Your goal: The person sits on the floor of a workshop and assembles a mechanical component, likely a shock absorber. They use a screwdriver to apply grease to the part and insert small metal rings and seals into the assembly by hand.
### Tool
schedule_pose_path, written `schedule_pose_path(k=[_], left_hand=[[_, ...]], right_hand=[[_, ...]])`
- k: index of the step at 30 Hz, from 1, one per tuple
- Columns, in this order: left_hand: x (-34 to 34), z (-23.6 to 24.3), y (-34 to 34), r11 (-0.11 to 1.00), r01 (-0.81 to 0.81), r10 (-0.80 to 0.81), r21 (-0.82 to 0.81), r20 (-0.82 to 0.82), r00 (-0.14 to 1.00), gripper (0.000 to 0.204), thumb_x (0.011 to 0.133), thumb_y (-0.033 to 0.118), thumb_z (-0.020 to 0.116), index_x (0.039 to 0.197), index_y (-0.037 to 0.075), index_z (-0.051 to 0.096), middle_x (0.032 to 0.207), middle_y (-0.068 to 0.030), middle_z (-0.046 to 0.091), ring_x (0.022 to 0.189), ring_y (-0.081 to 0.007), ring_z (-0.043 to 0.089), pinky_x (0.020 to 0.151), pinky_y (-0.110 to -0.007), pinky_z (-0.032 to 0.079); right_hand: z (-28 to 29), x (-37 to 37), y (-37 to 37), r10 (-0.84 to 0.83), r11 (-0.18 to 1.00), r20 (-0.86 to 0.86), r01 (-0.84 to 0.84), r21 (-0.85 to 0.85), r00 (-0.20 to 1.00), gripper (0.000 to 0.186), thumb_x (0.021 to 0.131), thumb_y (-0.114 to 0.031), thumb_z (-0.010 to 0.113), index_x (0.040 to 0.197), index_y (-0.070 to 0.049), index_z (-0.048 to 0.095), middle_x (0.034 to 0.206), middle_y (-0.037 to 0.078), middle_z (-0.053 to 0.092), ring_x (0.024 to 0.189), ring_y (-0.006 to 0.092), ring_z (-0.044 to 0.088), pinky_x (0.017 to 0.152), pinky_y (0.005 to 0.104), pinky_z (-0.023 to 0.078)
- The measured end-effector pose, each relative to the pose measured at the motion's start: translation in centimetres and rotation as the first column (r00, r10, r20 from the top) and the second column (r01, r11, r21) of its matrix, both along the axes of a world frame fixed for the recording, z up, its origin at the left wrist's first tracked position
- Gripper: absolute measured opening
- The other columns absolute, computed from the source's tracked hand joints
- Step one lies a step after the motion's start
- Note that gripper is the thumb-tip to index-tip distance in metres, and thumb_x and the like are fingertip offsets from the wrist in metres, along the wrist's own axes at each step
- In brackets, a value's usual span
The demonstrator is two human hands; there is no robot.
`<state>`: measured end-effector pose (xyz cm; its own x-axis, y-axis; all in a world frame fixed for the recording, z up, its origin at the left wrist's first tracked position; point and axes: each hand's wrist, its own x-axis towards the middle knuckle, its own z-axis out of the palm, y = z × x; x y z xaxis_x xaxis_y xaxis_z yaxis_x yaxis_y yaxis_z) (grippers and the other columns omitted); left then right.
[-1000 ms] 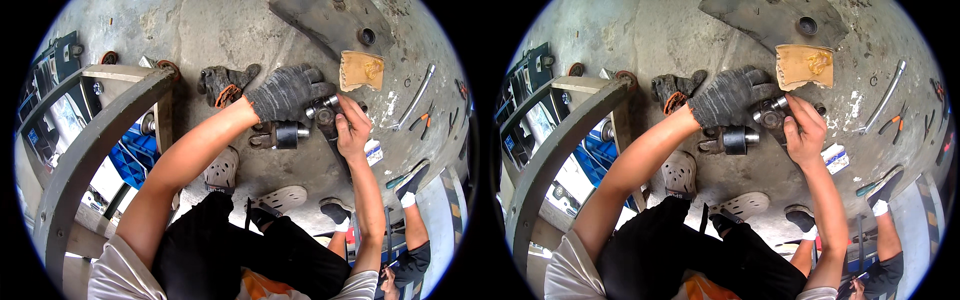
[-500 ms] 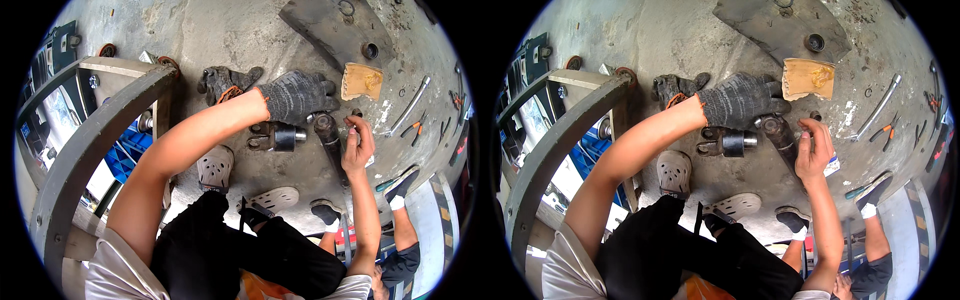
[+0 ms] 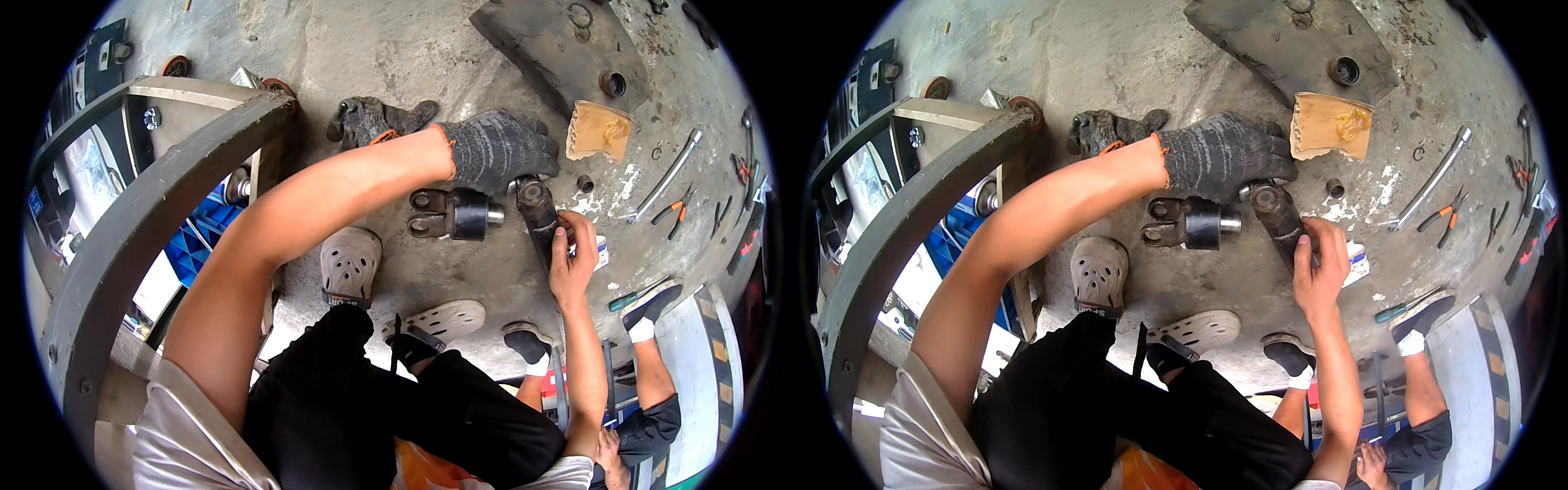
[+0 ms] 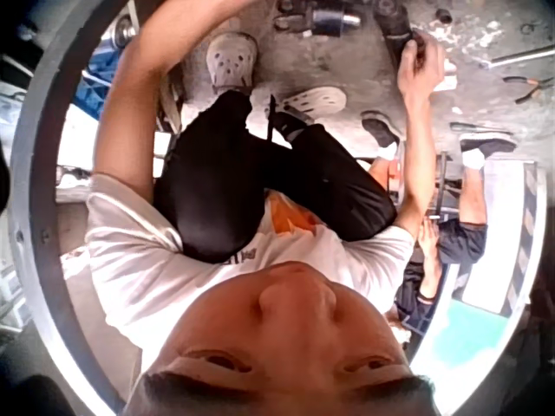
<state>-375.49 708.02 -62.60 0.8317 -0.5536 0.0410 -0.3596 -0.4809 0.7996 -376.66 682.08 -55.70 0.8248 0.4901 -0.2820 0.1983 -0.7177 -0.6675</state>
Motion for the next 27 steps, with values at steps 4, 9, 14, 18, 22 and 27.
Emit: schedule_pose_path(k=[4, 9, 14, 18, 22, 27], left_hand=[[-0.9, 0.9, -0.7, 0.995, -0.091, 0.091, 0.05, 0.004, 0.996, 0.052, 0.066, 0.016, 0.072, 0.117, 0.01, 0.064, 0.115, -0.0101, 0.063, 0.105, -0.0318, 0.062, 0.086, -0.042, 0.052], [-0.4, 0.1, -0.4, 1.0, -0.01, 0.01, 0.0, 0.036, 0.999, 0.047, 0.069, 0.013, 0.07, 0.114, 0.007, 0.063, 0.118, -0.0122, 0.061, 0.114, -0.0314, 0.056, 0.094, -0.041, 0.049], [-1.6, 0.5, -0.6, 0.981, -0.182, 0.188, -0.073, 0.085, 0.979, 0.057, 0.069, 0.011, 0.071, 0.124, 0.005, 0.057, 0.122, -0.0183, 0.058, 0.115, -0.0368, 0.055, 0.097, -0.045, 0.047], [-5.2, 4.3, -0.6, 0.884, -0.462, 0.465, 0.074, -0.247, 0.85, 0.053, 0.075, 0.023, 0.072, 0.121, 0.001, 0.057, 0.114, -0.0218, 0.058, 0.103, -0.0397, 0.059, 0.088, -0.046, 0.049], [-6.1, 4.2, -1.5, 0.863, -0.457, 0.505, 0.214, -0.377, 0.777, 0.044, 0.081, 0.04, 0.069, 0.098, -0.001, 0.064, 0.092, -0.0231, 0.063, 0.09, -0.0402, 0.062, 0.08, -0.047, 0.049], [-6.5, 3.2, -2.0, 0.862, -0.471, 0.505, 0.185, -0.39, 0.77, 0.037, 0.083, 0.035, 0.066, 0.094, 0.0, 0.064, 0.088, -0.0221, 0.063, 0.088, -0.0398, 0.062, 0.078, -0.048, 0.049]], right_hand=[[-0.2, 0.1, 0.0, -0.004, 1.0, 0.006, 0.004, -0.017, 1.0, 0.018, 0.088, 0.0, 0.058, 0.105, 0.002, 0.063, 0.099, 0.016, 0.063, 0.087, 0.028, 0.062, 0.077, 0.0343, 0.049], [-0.4, 1.5, 1.6, -0.108, 0.992, -0.12, 0.115, 0.055, 0.987, 0.017, 0.092, -0.003, 0.059, 0.107, 0.003, 0.063, 0.099, 0.012, 0.066, 0.087, 0.0188, 0.061, 0.077, 0.029, 0.048], [-1.7, 6.0, 4.5, -0.193, 0.964, -0.431, 0.253, 0.086, 0.882, 0.022, 0.096, -0.009, 0.058, 0.114, 0.002, 0.064, 0.101, 0.007, 0.069, 0.083, 0.0103, 0.059, 0.075, 0.0242, 0.047], [-2.2, 8.4, 5.3, 0.064, 0.99, -0.627, 0.03, 0.139, 0.776, 0.025, 0.097, -0.014, 0.058, 0.117, 0.0, 0.066, 0.1, 0.005, 0.068, 0.082, 0.0086, 0.056, 0.072, 0.0238, 0.046], [-2.1, 8.8, 5.5, 0.111, 0.992, -0.666, -0.037, 0.124, 0.738, 0.024, 0.095, -0.013, 0.062, 0.116, -0.003, 0.067, 0.095, 0.002, 0.067, 0.084, 0.008, 0.054, 0.077, 0.0243, 0.045], [-2.5, 8.8, 5.3, 0.127, 0.988, -0.68, -0.035, 0.148, 0.722, 0.024, 0.094, -0.01, 0.063, 0.116, -0.001, 0.065, 0.094, 0.0, 0.065, 0.08, 0.0052, 0.054, 0.069, 0.0224, 0.043]])
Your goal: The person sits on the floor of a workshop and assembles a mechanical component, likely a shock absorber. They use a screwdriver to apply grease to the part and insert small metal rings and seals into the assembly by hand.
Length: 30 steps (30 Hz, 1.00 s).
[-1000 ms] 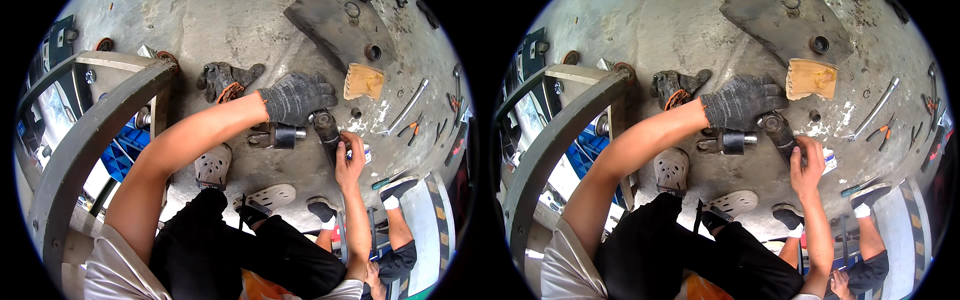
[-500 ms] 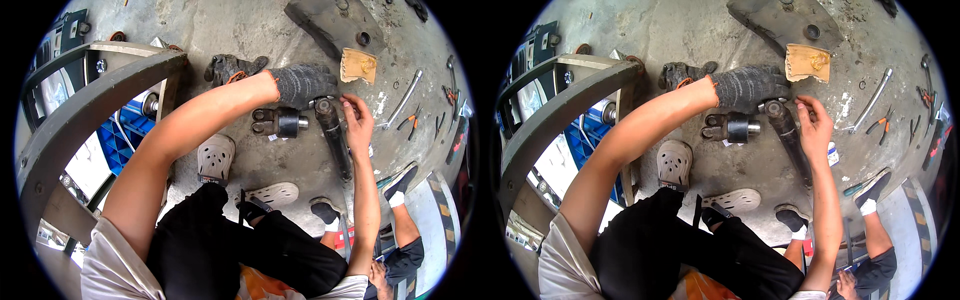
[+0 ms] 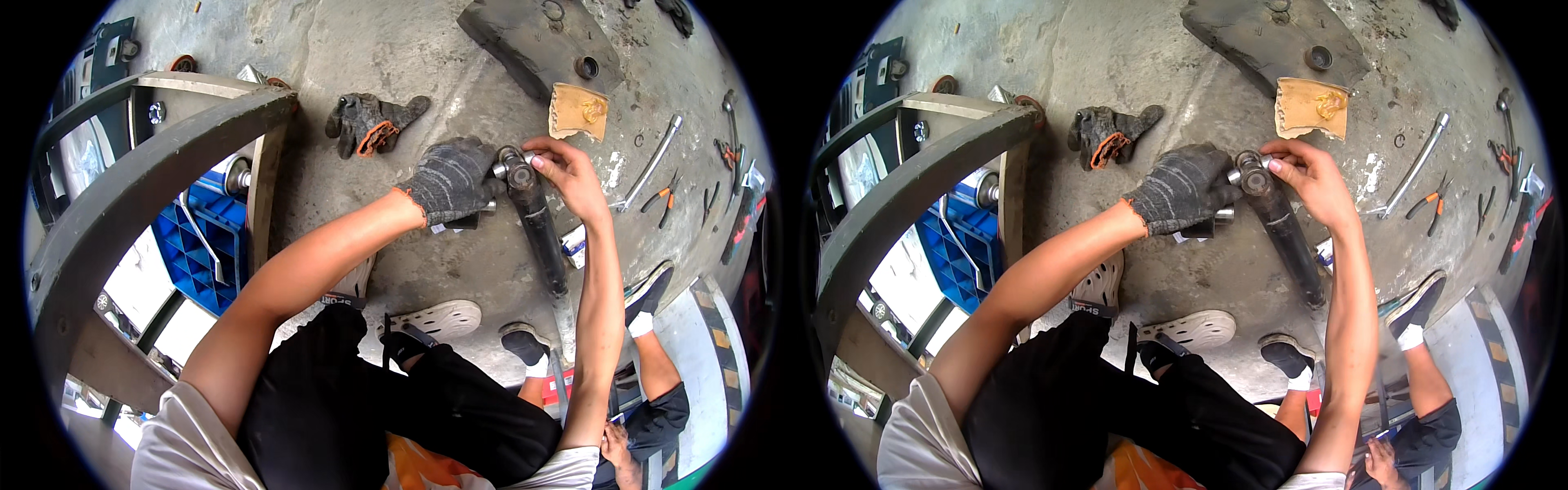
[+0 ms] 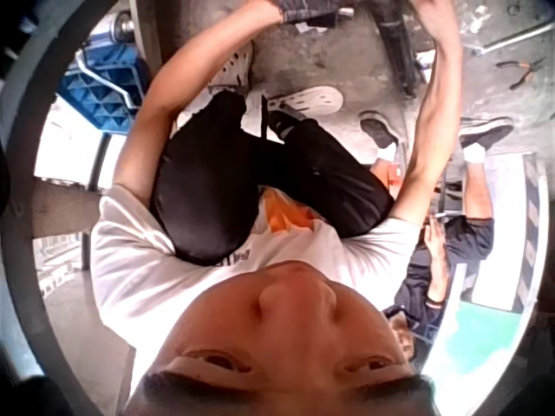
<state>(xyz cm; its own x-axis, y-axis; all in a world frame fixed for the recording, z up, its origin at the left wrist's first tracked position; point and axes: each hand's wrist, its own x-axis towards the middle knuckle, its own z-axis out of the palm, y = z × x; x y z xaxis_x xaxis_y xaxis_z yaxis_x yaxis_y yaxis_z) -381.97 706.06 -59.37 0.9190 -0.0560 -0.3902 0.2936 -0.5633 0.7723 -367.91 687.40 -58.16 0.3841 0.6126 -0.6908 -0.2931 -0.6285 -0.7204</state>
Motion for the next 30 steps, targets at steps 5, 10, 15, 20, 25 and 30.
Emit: schedule_pose_path(k=[5, 10, 15, 20, 25, 30], left_hand=[[-0.2, -0.6, -0.6, 0.999, 0.009, -0.012, 0.053, 0.053, 0.999, 0.028, 0.081, 0.027, 0.066, 0.092, 0.001, 0.064, 0.087, -0.0204, 0.064, 0.087, -0.0385, 0.062, 0.078, -0.049, 0.049], [-0.5, -0.9, -0.7, 0.998, 0.012, -0.018, 0.066, 0.106, 0.994, 0.027, 0.077, 0.024, 0.068, 0.093, 0.003, 0.064, 0.087, -0.0196, 0.064, 0.086, -0.0379, 0.062, 0.076, -0.048, 0.049], [-0.4, -0.5, -0.8, 0.998, 0.01, -0.016, 0.068, 0.093, 0.996, 0.027, 0.075, 0.022, 0.067, 0.094, 0.003, 0.064, 0.087, -0.0194, 0.064, 0.085, -0.0373, 0.062, 0.076, -0.048, 0.05], [-0.3, -0.6, -0.9, 0.996, 0.03, -0.032, 0.079, 0.019, 0.999, 0.028, 0.074, 0.022, 0.066, 0.095, 0.003, 0.065, 0.087, -0.0193, 0.065, 0.085, -0.038, 0.061, 0.076, -0.048, 0.049], [-0.1, -0.6, -0.7, 0.999, 0.049, -0.049, 0.013, -0.022, 0.999, 0.033, 0.072, 0.023, 0.068, 0.098, 0.003, 0.065, 0.088, -0.0187, 0.064, 0.088, -0.0376, 0.061, 0.077, -0.049, 0.049], [-0.1, -0.5, -0.6, 0.998, 0.057, -0.057, 0.014, -0.015, 0.998, 0.038, 0.071, 0.023, 0.069, 0.103, 0.003, 0.064, 0.09, -0.0179, 0.064, 0.088, -0.0372, 0.061, 0.076, -0.048, 0.048]], right_hand=[[-0.9, -0.5, -0.1, -0.036, 0.999, 0.06, 0.037, -0.011, 0.998, 0.02, 0.093, -0.008, 0.064, 0.11, 0.003, 0.065, 0.089, 0.002, 0.065, 0.081, 0.0082, 0.054, 0.075, 0.0258, 0.046], [-0.5, -1.0, 1.4, -0.037, 0.998, 0.194, 0.045, -0.035, 0.98, 0.012, 0.093, -0.009, 0.063, 0.098, 0.002, 0.062, 0.078, 0.002, 0.062, 0.069, 0.01, 0.052, 0.064, 0.028, 0.045], [-0.1, -0.7, 2.6, 0.119, 0.988, 0.329, -0.079, -0.131, 0.937, 0.014, 0.093, -0.012, 0.063, 0.093, 0.001, 0.059, 0.067, 0.006, 0.057, 0.061, 0.0139, 0.051, 0.058, 0.0318, 0.043], [-0.1, -0.3, 2.7, 0.243, 0.962, 0.367, -0.175, -0.209, 0.898, 0.014, 0.094, -0.013, 0.062, 0.096, 0.0, 0.06, 0.069, 0.006, 0.057, 0.064, 0.0139, 0.051, 0.061, 0.0317, 0.043], [-0.1, -0.2, 0.7, 0.049, 0.998, 0.115, -0.043, -0.052, 0.992, 0.015, 0.094, -0.011, 0.062, 0.105, 0.0, 0.062, 0.077, 0.003, 0.058, 0.072, 0.0118, 0.052, 0.069, 0.0287, 0.044], [-0.3, -0.3, 0.7, 0.081, 0.994, 0.136, -0.071, -0.082, 0.987, 0.015, 0.093, -0.01, 0.063, 0.104, 0.001, 0.063, 0.075, 0.004, 0.06, 0.073, 0.0121, 0.053, 0.069, 0.0295, 0.045]])
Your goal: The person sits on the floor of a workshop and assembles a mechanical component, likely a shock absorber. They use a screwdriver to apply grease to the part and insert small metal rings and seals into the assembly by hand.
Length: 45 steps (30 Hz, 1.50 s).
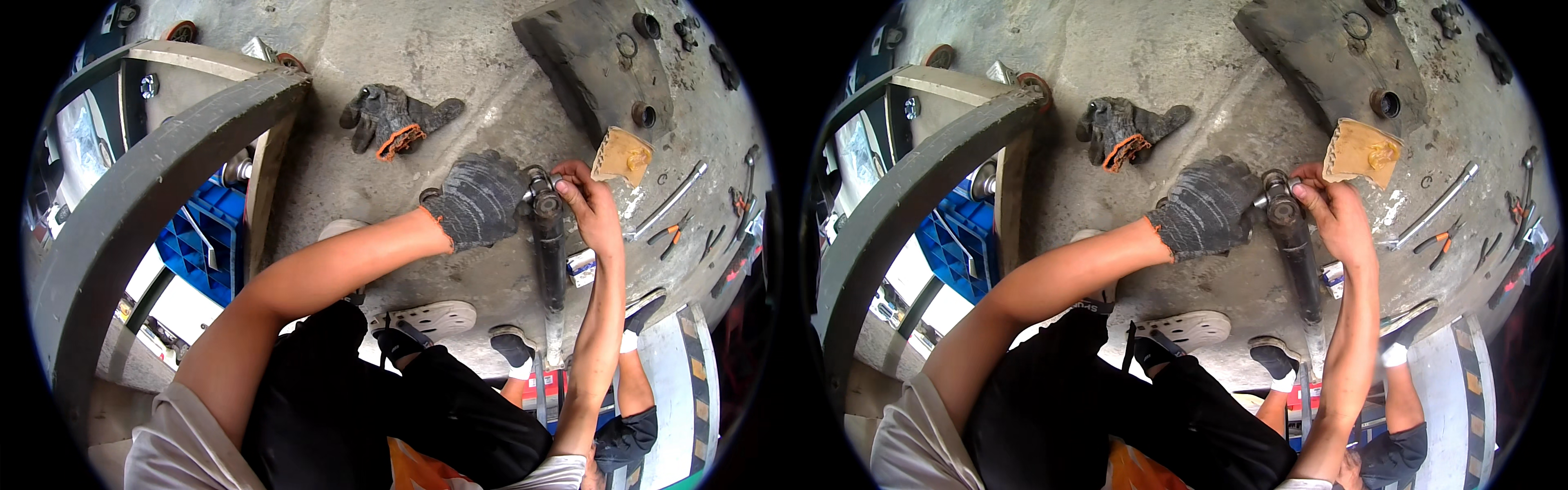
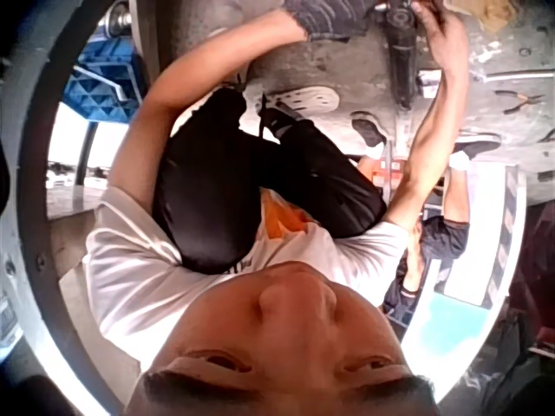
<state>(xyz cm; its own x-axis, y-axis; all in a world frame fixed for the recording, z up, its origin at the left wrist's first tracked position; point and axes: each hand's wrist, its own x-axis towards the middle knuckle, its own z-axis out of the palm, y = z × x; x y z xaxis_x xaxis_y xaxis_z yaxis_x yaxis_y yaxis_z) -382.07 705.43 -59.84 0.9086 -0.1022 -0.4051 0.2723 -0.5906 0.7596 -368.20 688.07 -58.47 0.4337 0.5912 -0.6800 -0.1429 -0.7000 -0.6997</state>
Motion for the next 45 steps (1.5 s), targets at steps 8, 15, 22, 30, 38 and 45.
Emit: schedule_pose_path(k=[8, 15, 22, 30, 38, 45], left_hand=[[-0.3, -0.2, -0.1, 0.999, -0.054, 0.053, 0.0, 0.055, 0.997, 0.04, 0.07, 0.023, 0.069, 0.104, 0.003, 0.063, 0.09, -0.0181, 0.064, 0.087, -0.0369, 0.061, 0.074, -0.048, 0.049], [0.2, 0.5, 0.6, 0.999, -0.032, 0.031, -0.02, -0.025, 0.999, 0.034, 0.07, 0.022, 0.068, 0.097, 0.002, 0.065, 0.088, -0.0179, 0.064, 0.087, -0.0361, 0.062, 0.075, -0.047, 0.049], [-0.1, 0.1, 0.2, 1.0, -0.029, 0.029, -0.01, -0.012, 1.0, 0.033, 0.07, 0.021, 0.068, 0.097, 0.002, 0.065, 0.089, -0.0172, 0.064, 0.087, -0.0348, 0.062, 0.075, -0.045, 0.05], [-0.2, 0.0, 0.3, 1.0, -0.011, 0.011, 0.009, 0.013, 1.0, 0.036, 0.068, 0.02, 0.07, 0.098, 0.001, 0.065, 0.089, -0.0169, 0.064, 0.088, -0.0349, 0.062, 0.074, -0.046, 0.05], [0.0, -0.2, 0.2, 1.0, -0.013, 0.014, 0.002, -0.012, 1.0, 0.032, 0.068, 0.02, 0.071, 0.093, 0.002, 0.064, 0.086, -0.0175, 0.065, 0.086, -0.0359, 0.062, 0.073, -0.046, 0.05], [-0.2, 0.0, 0.4, 0.998, -0.064, 0.064, -0.006, 0.036, 0.997, 0.032, 0.069, 0.022, 0.071, 0.093, 0.003, 0.064, 0.086, -0.018, 0.064, 0.085, -0.0361, 0.063, 0.074, -0.046, 0.051]], right_hand=[[0.7, 0.5, 2.1, 0.412, 0.897, 0.306, -0.322, -0.304, 0.858, 0.029, 0.095, -0.029, 0.061, 0.089, -0.001, 0.062, 0.075, 0.02, 0.06, 0.071, 0.0368, 0.058, 0.064, 0.0425, 0.045], [1.2, 0.8, 1.7, 0.162, 0.974, 0.095, -0.144, -0.176, 0.982, 0.02, 0.096, -0.02, 0.061, 0.098, -0.002, 0.067, 0.07, 0.008, 0.06, 0.065, 0.0185, 0.056, 0.062, 0.0323, 0.044], [1.4, 0.6, 1.1, 0.093, 0.987, 0.01, -0.091, -0.131, 0.996, 0.017, 0.092, -0.01, 0.064, 0.104, 0.002, 0.066, 0.079, 0.005, 0.064, 0.075, 0.0117, 0.056, 0.069, 0.0267, 0.045], [1.3, 1.1, 1.8, 0.328, 0.918, 0.163, -0.273, -0.288, 0.931, 0.031, 0.095, -0.03, 0.062, 0.094, 0.0, 0.066, 0.068, 0.016, 0.057, 0.062, 0.0278, 0.053, 0.062, 0.0366, 0.044], [0.7, 1.0, 1.8, 0.422, 0.858, 0.194, -0.321, -0.4, 0.886, 0.035, 0.099, -0.033, 0.057, 0.095, 0.001, 0.064, 0.067, 0.013, 0.054, 0.062, 0.0199, 0.05, 0.062, 0.0326, 0.042], [0.6, 0.8, 0.5, 0.144, 0.98, 0.063, -0.133, -0.145, 0.988, 0.018, 0.092, -0.013, 0.066, 0.1, 0.003, 0.069, 0.066, 0.004, 0.058, 0.061, 0.0112, 0.052, 0.058, 0.0286, 0.041]])
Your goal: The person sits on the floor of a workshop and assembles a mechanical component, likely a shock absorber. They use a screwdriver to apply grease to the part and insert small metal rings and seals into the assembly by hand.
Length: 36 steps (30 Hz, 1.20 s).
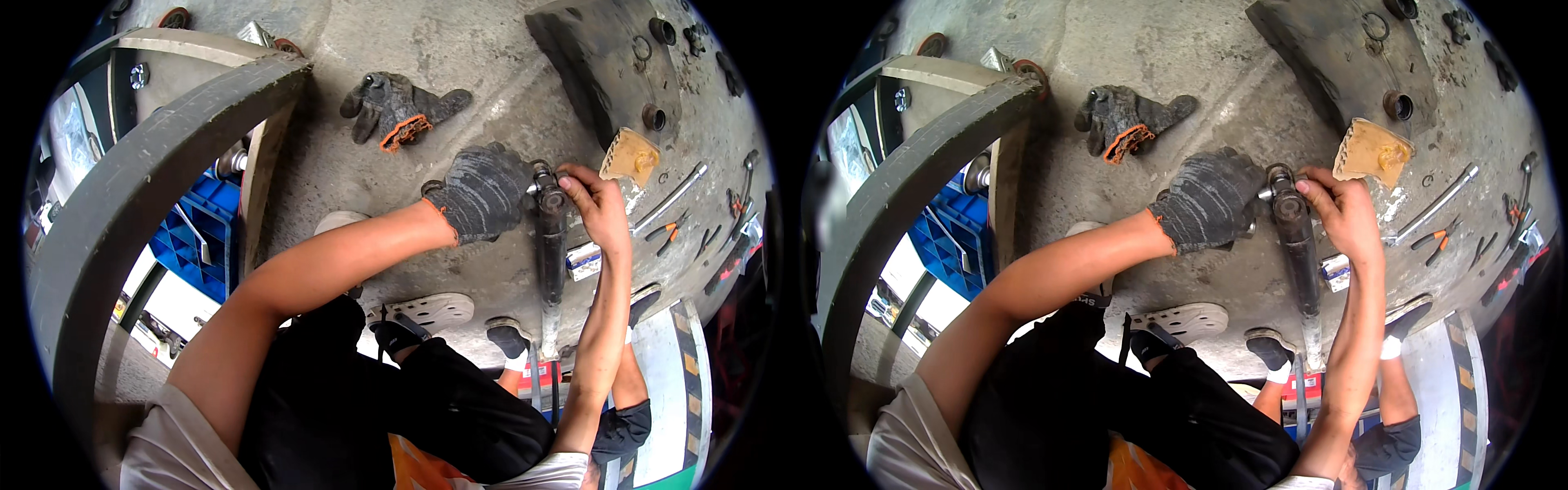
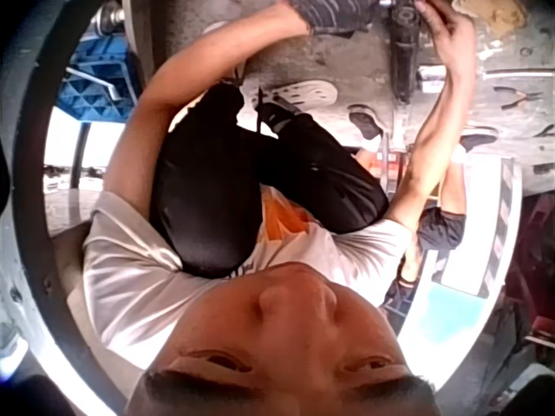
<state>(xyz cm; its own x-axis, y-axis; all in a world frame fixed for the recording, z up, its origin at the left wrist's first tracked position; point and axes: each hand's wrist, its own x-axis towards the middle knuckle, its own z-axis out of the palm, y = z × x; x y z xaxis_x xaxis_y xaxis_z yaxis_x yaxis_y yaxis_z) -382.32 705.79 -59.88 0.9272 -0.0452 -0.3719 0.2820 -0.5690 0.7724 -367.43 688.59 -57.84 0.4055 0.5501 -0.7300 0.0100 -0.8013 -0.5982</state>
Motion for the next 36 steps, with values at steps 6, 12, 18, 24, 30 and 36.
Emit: schedule_pose_path(k=[6, 12, 18, 24, 30, 36], left_hand=[[-0.3, -0.7, -0.2, 1.0, 0.009, -0.009, 0.006, 0.029, 1.0, 0.032, 0.069, 0.023, 0.072, 0.094, 0.004, 0.064, 0.087, -0.0179, 0.065, 0.084, -0.0364, 0.063, 0.073, -0.046, 0.051], [0.8, -0.3, 0.0, 0.99, 0.141, -0.14, -0.006, -0.107, 0.984, 0.031, 0.071, 0.023, 0.069, 0.095, 0.004, 0.065, 0.089, -0.0172, 0.065, 0.084, -0.0369, 0.064, 0.073, -0.047, 0.051], [0.1, 0.0, -0.6, 1.0, 0.026, -0.025, 0.01, -0.042, 0.999, 0.032, 0.071, 0.023, 0.068, 0.096, 0.004, 0.064, 0.09, -0.0169, 0.065, 0.088, -0.0369, 0.062, 0.077, -0.047, 0.05], [-0.1, -0.3, -0.1, 1.0, 0.006, -0.006, 0.0, 0.049, 0.999, 0.036, 0.07, 0.025, 0.071, 0.098, 0.005, 0.064, 0.09, -0.0163, 0.064, 0.089, -0.0365, 0.062, 0.078, -0.046, 0.051], [-0.4, -0.4, -0.5, 1.0, -0.01, 0.009, 0.022, 0.002, 1.0, 0.038, 0.07, 0.027, 0.071, 0.1, 0.004, 0.064, 0.09, -0.0168, 0.064, 0.091, -0.036, 0.061, 0.078, -0.047, 0.05], [0.3, -0.2, -0.6, 0.999, 0.015, -0.016, 0.052, 0.034, 0.999, 0.041, 0.073, 0.029, 0.069, 0.105, 0.003, 0.063, 0.092, -0.0185, 0.065, 0.09, -0.0379, 0.062, 0.079, -0.048, 0.05]], right_hand=[[-0.1, -0.5, -1.2, -0.22, 0.958, -0.222, 0.254, 0.136, 0.95, 0.024, 0.086, 0.004, 0.067, 0.11, 0.003, 0.069, 0.088, 0.001, 0.066, 0.075, 0.0068, 0.057, 0.069, 0.0212, 0.047], [-0.6, -0.4, -0.1, -0.116, 0.978, -0.051, 0.123, 0.167, 0.992, 0.022, 0.085, -0.004, 0.071, 0.106, 0.003, 0.071, 0.092, 0.003, 0.068, 0.079, 0.0096, 0.06, 0.073, 0.0238, 0.048], [-0.4, 0.1, 0.4, -0.07, 0.987, -0.007, 0.071, 0.141, 0.997, 0.022, 0.086, -0.011, 0.072, 0.103, 0.003, 0.072, 0.086, 0.005, 0.07, 0.082, 0.0115, 0.062, 0.077, 0.0254, 0.049], [-0.2, -0.2, -0.1, -0.18, 0.977, -0.074, 0.187, 0.099, 0.981, 0.022, 0.087, -0.011, 0.073, 0.103, 0.005, 0.072, 0.086, 0.006, 0.07, 0.081, 0.0087, 0.062, 0.076, 0.0239, 0.05], [-0.5, -0.6, -0.3, -0.248, 0.96, -0.124, 0.261, 0.097, 0.961, 0.02, 0.09, -0.013, 0.071, 0.101, 0.004, 0.07, 0.085, 0.002, 0.068, 0.078, 0.0063, 0.059, 0.072, 0.0223, 0.048], [-0.9, -1.2, -1.0, -0.229, 0.961, -0.101, 0.241, 0.133, 0.968, 0.019, 0.091, -0.015, 0.069, 0.099, 0.002, 0.068, 0.079, 0.0, 0.064, 0.075, 0.0053, 0.055, 0.069, 0.0216, 0.044]])
